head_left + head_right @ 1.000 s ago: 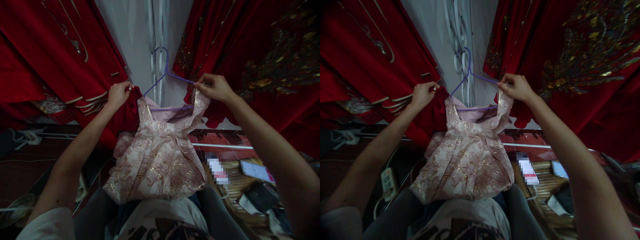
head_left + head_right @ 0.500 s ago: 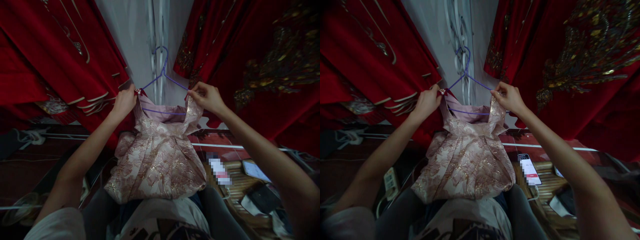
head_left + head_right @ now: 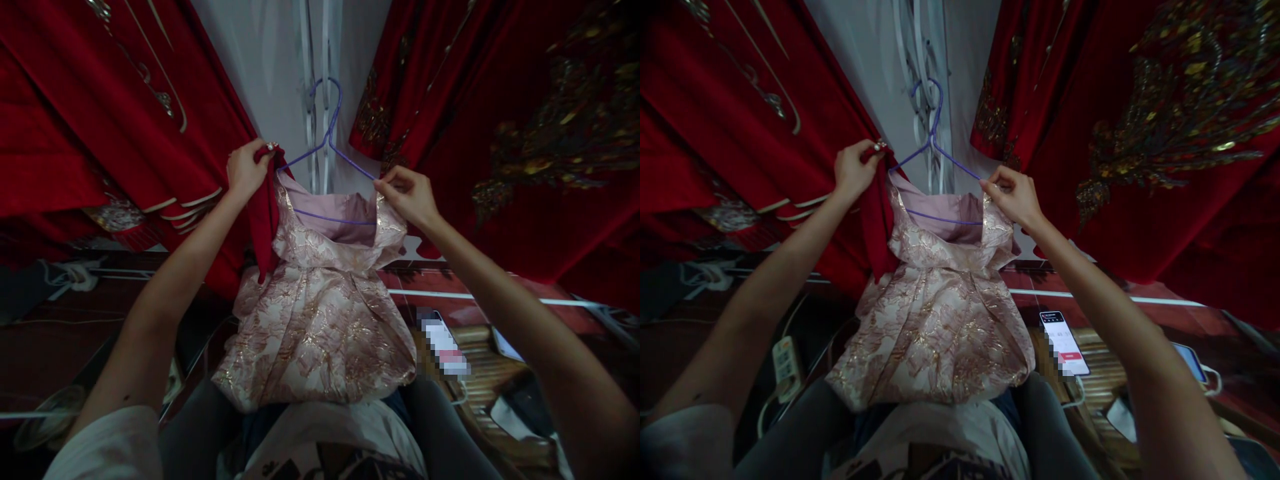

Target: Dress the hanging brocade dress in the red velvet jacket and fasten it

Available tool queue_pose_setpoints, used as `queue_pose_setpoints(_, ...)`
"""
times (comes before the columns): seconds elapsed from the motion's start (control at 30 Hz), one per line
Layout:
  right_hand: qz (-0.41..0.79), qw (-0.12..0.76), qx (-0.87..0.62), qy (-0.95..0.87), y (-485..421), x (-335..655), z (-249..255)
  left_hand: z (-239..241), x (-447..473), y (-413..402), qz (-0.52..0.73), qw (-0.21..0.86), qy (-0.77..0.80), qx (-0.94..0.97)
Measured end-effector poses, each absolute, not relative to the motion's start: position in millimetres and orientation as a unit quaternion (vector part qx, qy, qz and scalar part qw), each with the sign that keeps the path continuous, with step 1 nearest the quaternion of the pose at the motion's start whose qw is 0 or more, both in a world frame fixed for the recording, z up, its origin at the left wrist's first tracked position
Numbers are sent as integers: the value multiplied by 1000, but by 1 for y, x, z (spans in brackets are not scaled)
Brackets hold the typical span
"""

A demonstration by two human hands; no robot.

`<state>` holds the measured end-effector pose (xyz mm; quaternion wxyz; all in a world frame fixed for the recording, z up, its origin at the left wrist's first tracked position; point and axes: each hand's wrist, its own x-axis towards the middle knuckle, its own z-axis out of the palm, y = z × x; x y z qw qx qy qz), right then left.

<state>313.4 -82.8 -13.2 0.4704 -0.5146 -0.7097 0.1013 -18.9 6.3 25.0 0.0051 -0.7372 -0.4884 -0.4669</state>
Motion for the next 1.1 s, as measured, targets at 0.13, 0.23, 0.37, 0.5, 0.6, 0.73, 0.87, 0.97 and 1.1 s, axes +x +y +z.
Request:
queue_pose_setpoints(0.13,135,469,-506,-711,-80,314,-19,12,-5,-1,-441,-83,-456,-769)
queue_pose_setpoints(0.23,176,451,-509,-712,-69,325,-19,15,-11,-12,-364,-176,-452,-795)
queue_pose_setpoints(0.37,344,298,-543,-706,-44,335,2,29,-25,-16,-278,-251,-471,-798)
queue_pose_setpoints(0.5,434,176,-496,-731,-21,309,23,30,-24,-12,-323,-324,-491,-742)
queue_pose_setpoints(0.6,460,163,-414,-768,-7,276,22,27,-13,-10,-350,-395,-465,-711)
queue_pose_setpoints(0.73,532,145,-314,-773,5,250,6,27,-4,-8,-367,-421,-433,-708)
queue_pose_setpoints(0.87,545,112,-276,-784,9,245,-2,26,-8,-1,-419,-369,-417,-717)
queue_pose_setpoints(0.97,529,106,-279,-795,10,242,1,23,-12,3,-421,-352,-405,-732)
queue_pose_setpoints(1.1,535,117,-244,-800,9,236,3,20,-15,5,-402,-327,-402,-755)
